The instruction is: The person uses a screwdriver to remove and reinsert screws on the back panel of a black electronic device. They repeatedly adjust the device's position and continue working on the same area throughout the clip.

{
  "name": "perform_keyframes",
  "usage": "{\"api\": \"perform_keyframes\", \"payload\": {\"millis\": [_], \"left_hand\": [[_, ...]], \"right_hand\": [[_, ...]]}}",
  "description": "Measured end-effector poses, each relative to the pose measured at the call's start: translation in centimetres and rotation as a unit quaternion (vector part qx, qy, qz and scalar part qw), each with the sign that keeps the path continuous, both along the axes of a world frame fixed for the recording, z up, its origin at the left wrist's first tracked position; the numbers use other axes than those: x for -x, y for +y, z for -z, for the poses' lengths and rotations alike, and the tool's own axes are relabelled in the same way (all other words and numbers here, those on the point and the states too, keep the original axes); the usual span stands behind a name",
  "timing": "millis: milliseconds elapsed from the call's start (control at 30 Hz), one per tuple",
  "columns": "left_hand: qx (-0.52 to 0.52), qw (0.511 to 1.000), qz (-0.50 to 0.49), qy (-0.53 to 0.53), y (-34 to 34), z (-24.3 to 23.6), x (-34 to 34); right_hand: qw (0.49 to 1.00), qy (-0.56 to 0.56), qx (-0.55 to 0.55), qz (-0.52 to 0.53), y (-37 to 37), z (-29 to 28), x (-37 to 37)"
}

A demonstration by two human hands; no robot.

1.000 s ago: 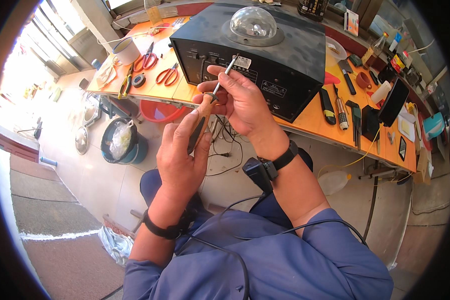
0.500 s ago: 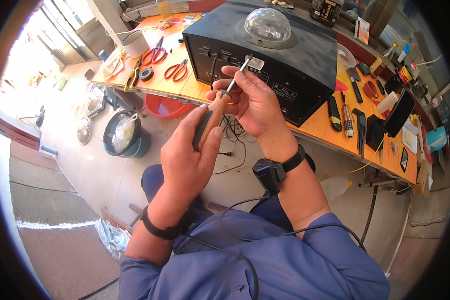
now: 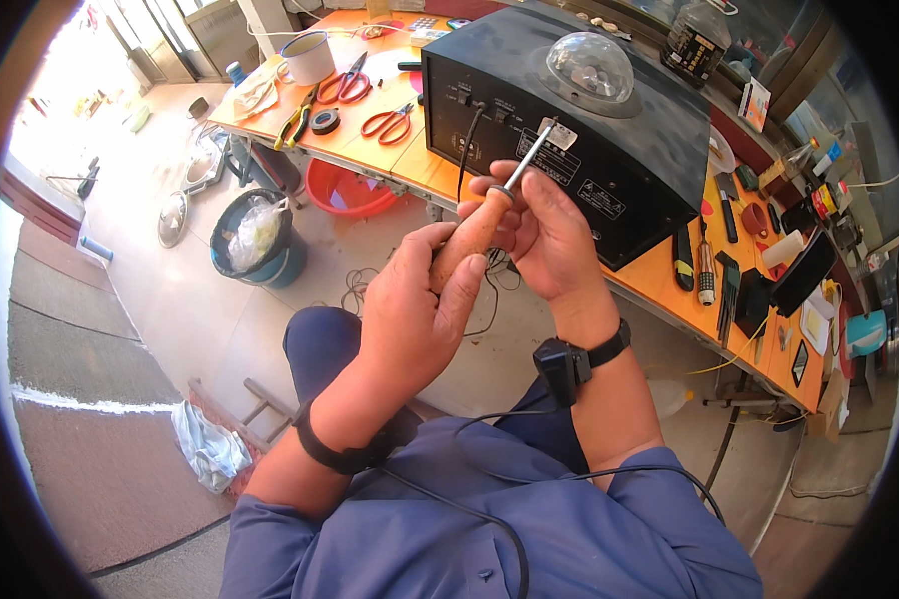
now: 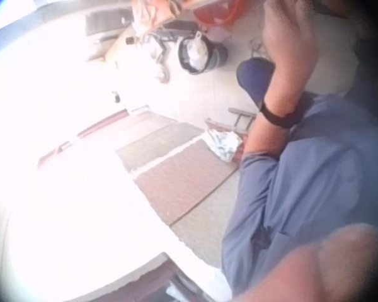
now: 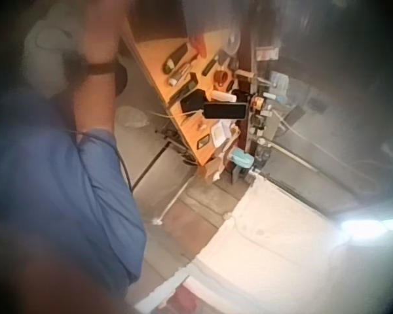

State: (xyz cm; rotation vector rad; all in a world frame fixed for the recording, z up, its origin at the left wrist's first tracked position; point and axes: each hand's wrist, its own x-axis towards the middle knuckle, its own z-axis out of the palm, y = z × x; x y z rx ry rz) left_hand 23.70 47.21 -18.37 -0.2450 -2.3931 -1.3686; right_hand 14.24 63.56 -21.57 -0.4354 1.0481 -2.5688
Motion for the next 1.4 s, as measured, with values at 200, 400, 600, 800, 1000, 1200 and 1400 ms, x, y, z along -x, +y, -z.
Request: {"api": "perform_keyframes", "payload": {"millis": [200,400,600,800,1000,1200,1400], "left_hand": [[-0.402,0.862,0.132,-0.280,0.1,-0.9,-0.2],[0.024,0.987,0.016,0.161,0.6,-0.5,0.0],[0.165,0.971,-0.025,0.169,-0.1,-0.3,0.3],[0.047,0.989,0.008,0.139,0.6,-0.9,0.4],[-0.390,0.883,0.105,-0.239,-0.4,-3.1,-0.1],[0.006,0.993,0.025,0.118,-0.1,-2.2,0.4],[0.083,0.993,-0.024,0.083,-0.2,-2.0,0.1]], "right_hand": [[0.998,0.040,-0.025,-0.043,0.0,0.7,-1.5],[0.996,0.035,0.061,-0.053,-0.7,0.8,-1.7],[0.992,0.031,0.092,-0.075,-0.6,1.2,-1.3],[0.994,0.034,0.076,-0.071,-0.4,1.3,-1.3],[0.994,0.025,0.081,-0.064,-1.0,1.0,-1.5],[0.991,0.072,0.093,-0.068,-1.3,1.1,-0.7],[0.991,0.053,0.102,-0.063,-1.6,1.2,-0.8]]}}
